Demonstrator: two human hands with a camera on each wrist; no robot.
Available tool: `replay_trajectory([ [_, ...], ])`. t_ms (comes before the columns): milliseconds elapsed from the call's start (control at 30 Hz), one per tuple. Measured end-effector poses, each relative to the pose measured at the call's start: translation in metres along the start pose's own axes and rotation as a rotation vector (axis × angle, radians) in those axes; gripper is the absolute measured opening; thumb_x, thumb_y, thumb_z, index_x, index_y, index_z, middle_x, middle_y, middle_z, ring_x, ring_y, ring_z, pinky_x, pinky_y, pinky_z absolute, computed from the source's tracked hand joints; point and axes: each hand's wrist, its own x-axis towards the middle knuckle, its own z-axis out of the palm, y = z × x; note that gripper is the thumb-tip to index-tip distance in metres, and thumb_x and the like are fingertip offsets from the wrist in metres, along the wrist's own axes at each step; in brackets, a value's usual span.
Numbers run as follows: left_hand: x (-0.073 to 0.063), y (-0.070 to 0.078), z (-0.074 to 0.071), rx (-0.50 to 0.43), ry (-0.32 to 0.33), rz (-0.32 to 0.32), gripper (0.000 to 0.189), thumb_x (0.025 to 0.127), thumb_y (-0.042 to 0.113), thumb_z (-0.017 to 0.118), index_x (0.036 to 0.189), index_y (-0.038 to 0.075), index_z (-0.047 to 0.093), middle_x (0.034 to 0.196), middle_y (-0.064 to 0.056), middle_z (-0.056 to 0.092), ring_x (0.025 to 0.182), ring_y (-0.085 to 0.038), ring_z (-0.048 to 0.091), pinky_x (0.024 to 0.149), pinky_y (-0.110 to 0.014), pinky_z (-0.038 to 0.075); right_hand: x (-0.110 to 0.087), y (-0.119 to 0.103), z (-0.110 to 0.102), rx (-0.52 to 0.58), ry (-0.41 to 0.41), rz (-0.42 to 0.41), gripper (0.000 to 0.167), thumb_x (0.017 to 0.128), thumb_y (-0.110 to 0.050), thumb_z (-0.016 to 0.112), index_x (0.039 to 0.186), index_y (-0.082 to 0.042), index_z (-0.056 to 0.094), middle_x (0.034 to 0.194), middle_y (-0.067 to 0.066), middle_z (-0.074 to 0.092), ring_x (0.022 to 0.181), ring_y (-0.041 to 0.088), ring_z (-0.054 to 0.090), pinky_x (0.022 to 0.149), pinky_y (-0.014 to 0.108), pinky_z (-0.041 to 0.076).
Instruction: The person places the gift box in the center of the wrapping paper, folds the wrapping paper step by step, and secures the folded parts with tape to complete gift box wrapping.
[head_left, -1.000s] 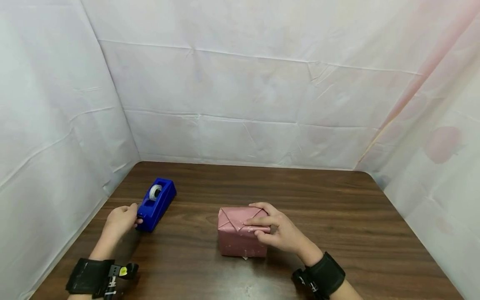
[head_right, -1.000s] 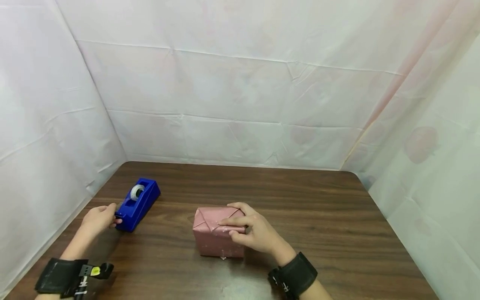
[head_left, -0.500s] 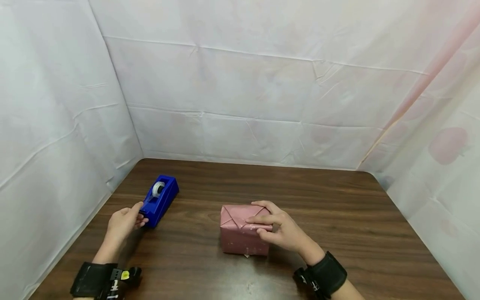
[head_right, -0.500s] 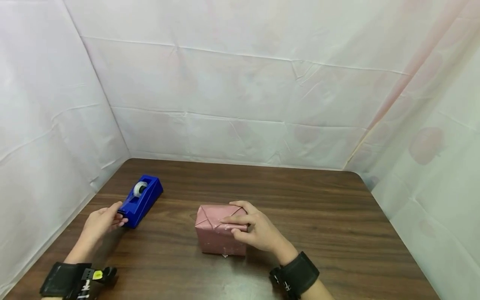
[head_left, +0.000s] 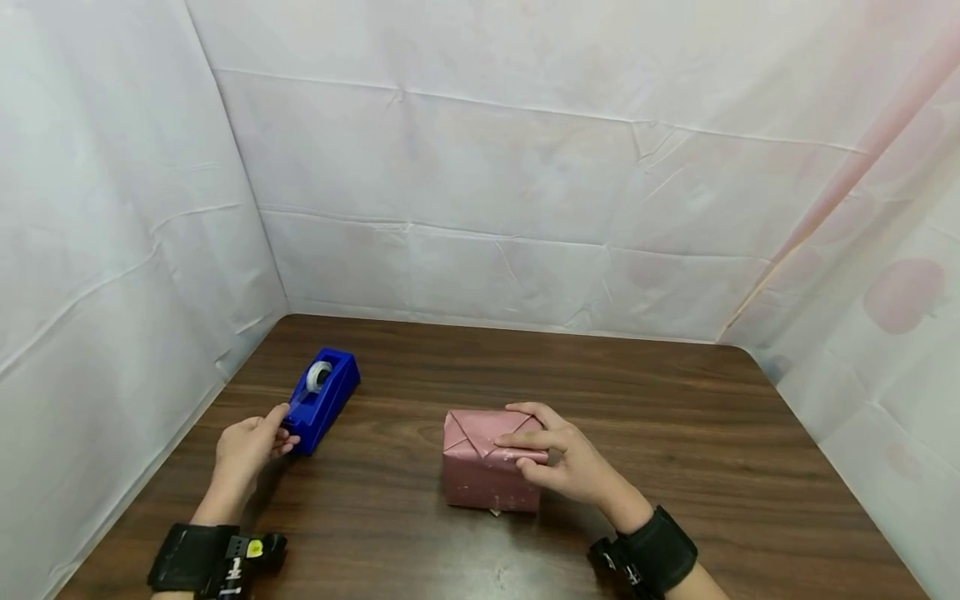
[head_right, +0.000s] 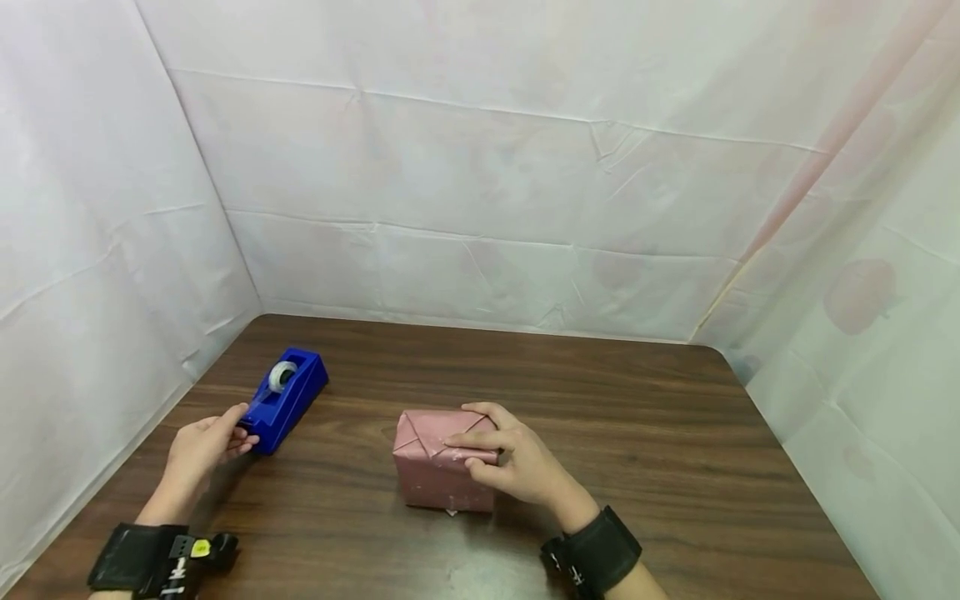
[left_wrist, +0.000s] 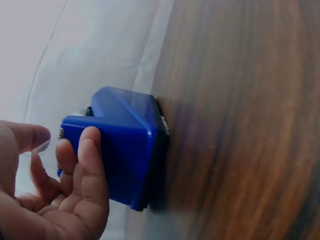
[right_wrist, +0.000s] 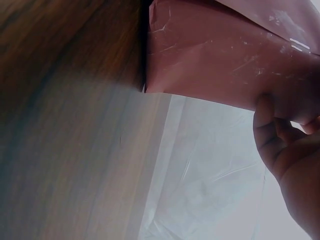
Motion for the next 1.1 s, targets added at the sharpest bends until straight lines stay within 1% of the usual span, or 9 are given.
replay_trajectory([
  [167,0.002,-0.005,0.001,-0.034,-0.016,-0.037,0.053,0.091,0.049,0.059,0.09,-0.004,0.058,0.064,0.004,0.064,0.06,-0.004,0.067,0.062,-0.022,0.056,0.0,-0.002,-0.001,0.013,0.006,-0.019,0.035,0.075,0.012,0.067,0.107,-0.002,0.072,0.127,0.031,0.05,0.11,0.04,0.053,0.076,0.022,0.048],
  [300,0.002,-0.006,0.001,-0.1,-0.029,-0.093,0.054,0.091,0.047,0.058,0.101,-0.006,0.056,0.065,0.004,0.061,0.06,-0.005,0.068,0.061,-0.022,0.056,0.0,-0.003,-0.001,0.031,0.006,-0.03,0.035,0.075,0.014,0.067,0.106,0.0,0.071,0.127,0.031,0.05,0.108,0.039,0.053,0.073,0.021,0.048],
  [400,0.001,-0.006,0.001,-0.149,-0.048,-0.129,0.055,0.092,0.046,0.058,0.108,-0.007,0.052,0.065,0.003,0.059,0.059,-0.006,0.068,0.061,-0.023,0.056,-0.001,-0.004,-0.002,0.037,0.005,-0.032,0.035,0.074,0.014,0.067,0.106,0.0,0.071,0.127,0.031,0.05,0.108,0.039,0.053,0.075,0.021,0.049],
  [500,-0.003,-0.007,0.001,-0.181,-0.074,-0.142,0.057,0.092,0.046,0.057,0.111,-0.007,0.048,0.064,0.003,0.058,0.06,-0.006,0.068,0.062,-0.023,0.056,-0.003,-0.006,-0.002,0.037,0.007,-0.031,0.036,0.074,0.014,0.067,0.106,0.0,0.071,0.127,0.03,0.051,0.11,0.04,0.052,0.078,0.022,0.048],
  [667,-0.012,-0.011,0.001,-0.248,-0.153,-0.116,0.063,0.092,0.052,0.055,0.113,-0.006,0.045,0.069,0.004,0.058,0.066,-0.007,0.07,0.067,-0.023,0.057,-0.006,-0.01,-0.005,0.035,0.02,-0.014,0.037,0.074,0.014,0.067,0.106,-0.002,0.072,0.127,0.029,0.051,0.112,0.038,0.052,0.08,0.025,0.048],
  [800,-0.019,-0.016,-0.001,-0.382,-0.249,-0.068,0.046,0.096,0.049,0.05,0.093,0.003,0.05,0.074,0.003,0.059,0.074,-0.009,0.071,0.073,-0.025,0.057,-0.014,-0.001,-0.005,0.034,0.034,-0.01,0.04,0.072,0.014,0.067,0.107,-0.005,0.072,0.128,0.03,0.051,0.114,0.036,0.051,0.083,0.026,0.047],
  [900,-0.022,-0.018,-0.003,-0.458,-0.311,-0.03,0.038,0.099,0.043,0.049,0.084,0.008,0.052,0.077,0.003,0.06,0.079,-0.011,0.071,0.076,-0.026,0.057,-0.021,0.009,-0.005,0.02,0.037,-0.016,0.042,0.073,0.012,0.068,0.11,-0.008,0.072,0.131,0.027,0.051,0.116,0.033,0.051,0.083,0.026,0.046],
  [1000,-0.024,-0.02,-0.004,-0.456,-0.351,-0.008,0.033,0.098,0.04,0.051,0.091,0.008,0.053,0.081,0.004,0.06,0.082,-0.009,0.07,0.077,-0.025,0.056,-0.026,0.015,-0.005,0.013,0.028,-0.014,0.042,0.074,0.008,0.069,0.112,-0.011,0.072,0.134,0.023,0.05,0.119,0.03,0.05,0.084,0.026,0.047],
  [1100,-0.025,-0.022,-0.003,-0.434,-0.363,-0.004,0.033,0.098,0.041,0.05,0.097,0.008,0.051,0.082,0.006,0.059,0.083,-0.007,0.068,0.078,-0.023,0.056,-0.029,0.016,-0.006,0.024,0.019,-0.002,0.041,0.076,0.007,0.069,0.113,-0.011,0.072,0.135,0.023,0.049,0.121,0.029,0.05,0.084,0.026,0.047],
])
